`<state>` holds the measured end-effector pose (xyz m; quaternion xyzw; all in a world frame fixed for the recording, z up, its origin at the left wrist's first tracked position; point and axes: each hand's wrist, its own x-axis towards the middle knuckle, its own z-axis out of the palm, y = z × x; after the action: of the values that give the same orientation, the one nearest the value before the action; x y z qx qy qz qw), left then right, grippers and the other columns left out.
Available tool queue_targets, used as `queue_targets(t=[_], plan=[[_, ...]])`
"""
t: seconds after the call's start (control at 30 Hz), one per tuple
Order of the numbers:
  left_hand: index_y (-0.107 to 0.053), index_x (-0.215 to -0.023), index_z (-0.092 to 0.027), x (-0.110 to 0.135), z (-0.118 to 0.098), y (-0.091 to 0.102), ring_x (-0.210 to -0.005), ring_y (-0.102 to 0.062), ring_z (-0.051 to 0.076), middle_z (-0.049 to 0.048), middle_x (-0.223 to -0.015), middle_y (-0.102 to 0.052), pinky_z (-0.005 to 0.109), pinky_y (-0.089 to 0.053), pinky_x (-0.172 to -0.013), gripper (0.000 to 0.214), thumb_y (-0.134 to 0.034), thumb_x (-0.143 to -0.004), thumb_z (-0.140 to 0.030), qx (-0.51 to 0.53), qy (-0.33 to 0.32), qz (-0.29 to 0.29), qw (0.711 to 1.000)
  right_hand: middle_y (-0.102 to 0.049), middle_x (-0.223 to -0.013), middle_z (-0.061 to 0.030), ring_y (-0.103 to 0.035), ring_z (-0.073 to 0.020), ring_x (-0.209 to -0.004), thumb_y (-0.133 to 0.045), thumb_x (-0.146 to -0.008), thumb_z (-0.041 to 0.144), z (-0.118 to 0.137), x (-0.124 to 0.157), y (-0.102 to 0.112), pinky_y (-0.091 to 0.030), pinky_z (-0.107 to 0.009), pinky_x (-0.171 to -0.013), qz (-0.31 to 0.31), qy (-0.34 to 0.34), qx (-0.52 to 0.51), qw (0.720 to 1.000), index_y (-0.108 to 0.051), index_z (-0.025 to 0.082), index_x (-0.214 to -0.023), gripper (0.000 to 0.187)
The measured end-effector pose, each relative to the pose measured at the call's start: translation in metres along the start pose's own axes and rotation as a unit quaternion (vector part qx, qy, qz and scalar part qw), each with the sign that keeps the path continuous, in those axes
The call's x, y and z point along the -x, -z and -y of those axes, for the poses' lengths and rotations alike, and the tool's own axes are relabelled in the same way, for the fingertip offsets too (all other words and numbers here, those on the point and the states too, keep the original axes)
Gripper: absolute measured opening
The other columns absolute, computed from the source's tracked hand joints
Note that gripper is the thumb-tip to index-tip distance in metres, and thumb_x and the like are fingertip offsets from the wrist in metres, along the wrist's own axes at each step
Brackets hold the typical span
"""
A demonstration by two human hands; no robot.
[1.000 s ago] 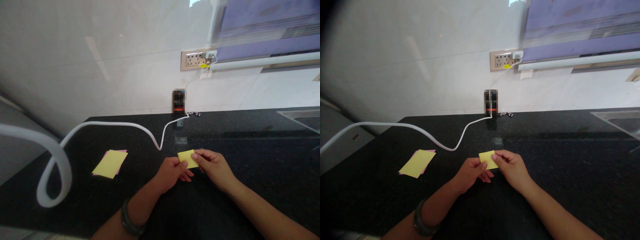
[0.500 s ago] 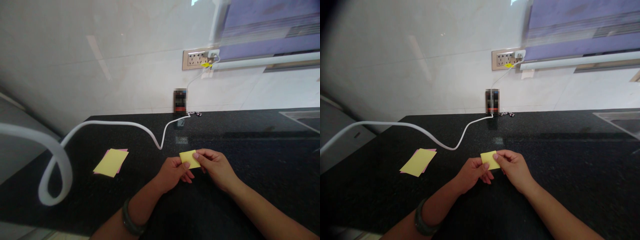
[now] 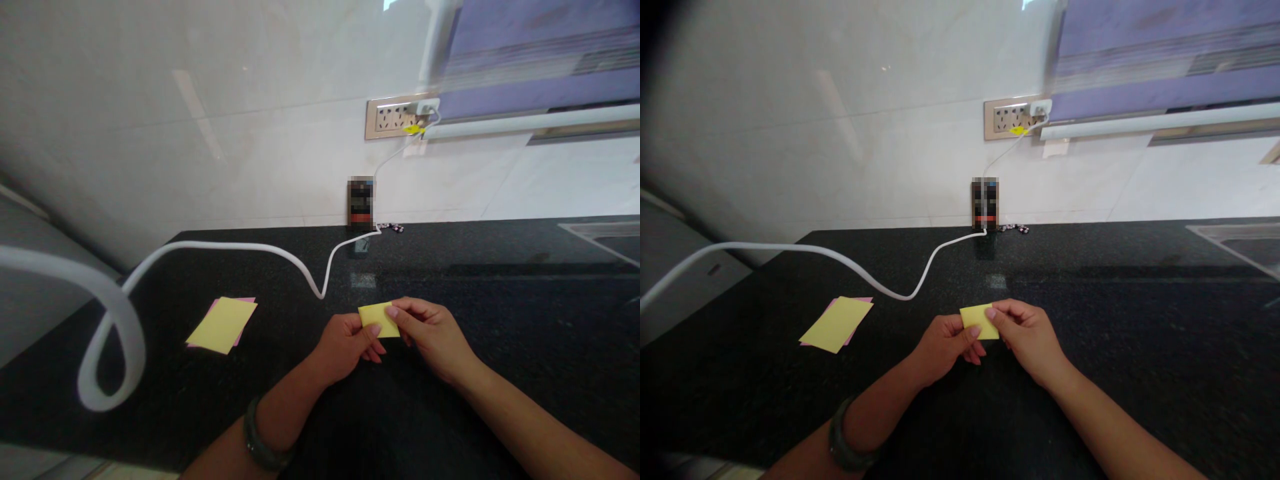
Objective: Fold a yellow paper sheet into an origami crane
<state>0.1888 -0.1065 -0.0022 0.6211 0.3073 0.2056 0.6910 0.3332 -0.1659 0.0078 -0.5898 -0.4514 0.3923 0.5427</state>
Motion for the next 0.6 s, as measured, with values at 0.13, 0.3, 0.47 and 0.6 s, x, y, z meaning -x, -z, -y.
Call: queue_targets(t=[0.13, 0.3, 0.47, 0.6], plan=[[-0.057, -0.067, -0.009, 0.0006, -0.001, 0.0, -0.046, -0.053, 0.01, 0.0048, -0.057, -0.059, 0.021, -0.041, -0.047, 0.032, -0.049, -0.074, -0.039, -0.01, -0.008, 0.003, 1.0, -0.05, -0.058, 0.0021, -0.037, -0.0056, -0.043, -0.054, -0.073, 0.037, -0.0007, 0.0001, 0.0006, -0.028, -0.02, -0.039, -0.001, 0.0, -0.002, 1.0, -0.061, 0.016, -0.08, 0.023], [-0.057, -0.067, -0.009, 0.0008, -0.0001, 0.0003, -0.047, -0.053, 0.01, 0.0053, -0.058, -0.06, 0.022, -0.041, -0.048, 0.034, -0.05, -0.073, -0.041, -0.009, -0.007, -0.002, 1.0, -0.049, -0.055, 0.0024, -0.036, -0.0057, -0.042, -0.055, -0.073, 0.037, -0.0011, 0.0005, -0.0002, -0.027, -0.019, -0.038, -0.003, -0.002, -0.008, 1.0, -0.061, 0.015, -0.079, 0.024], [-0.057, -0.068, -0.009, 0.0013, -0.0021, -0.0004, -0.047, -0.053, 0.01, 0.0055, -0.058, -0.06, 0.021, -0.041, -0.047, 0.032, -0.049, -0.074, -0.039, -0.015, -0.007, 0.0, 1.0, -0.047, -0.05, 0.003, -0.036, -0.0065, -0.042, -0.053, -0.073, 0.038, 0.0017, 0.0009, -0.001, -0.028, -0.02, -0.039, -0.006, 0.003, -0.003, 1.0, -0.062, 0.015, -0.082, 0.026], [-0.057, -0.067, -0.009, 0.0018, -0.0021, -0.0009, -0.046, -0.053, 0.01, 0.0054, -0.058, -0.06, 0.021, -0.041, -0.047, 0.032, -0.05, -0.073, -0.039, -0.018, -0.003, 0.002, 1.0, -0.047, -0.049, 0.003, -0.037, -0.007, -0.042, -0.052, -0.073, 0.039, 0.0043, 0.0013, -0.0007, -0.028, -0.02, -0.039, -0.017, 0.005, 0.007, 1.0, -0.062, 0.014, -0.079, 0.027]])
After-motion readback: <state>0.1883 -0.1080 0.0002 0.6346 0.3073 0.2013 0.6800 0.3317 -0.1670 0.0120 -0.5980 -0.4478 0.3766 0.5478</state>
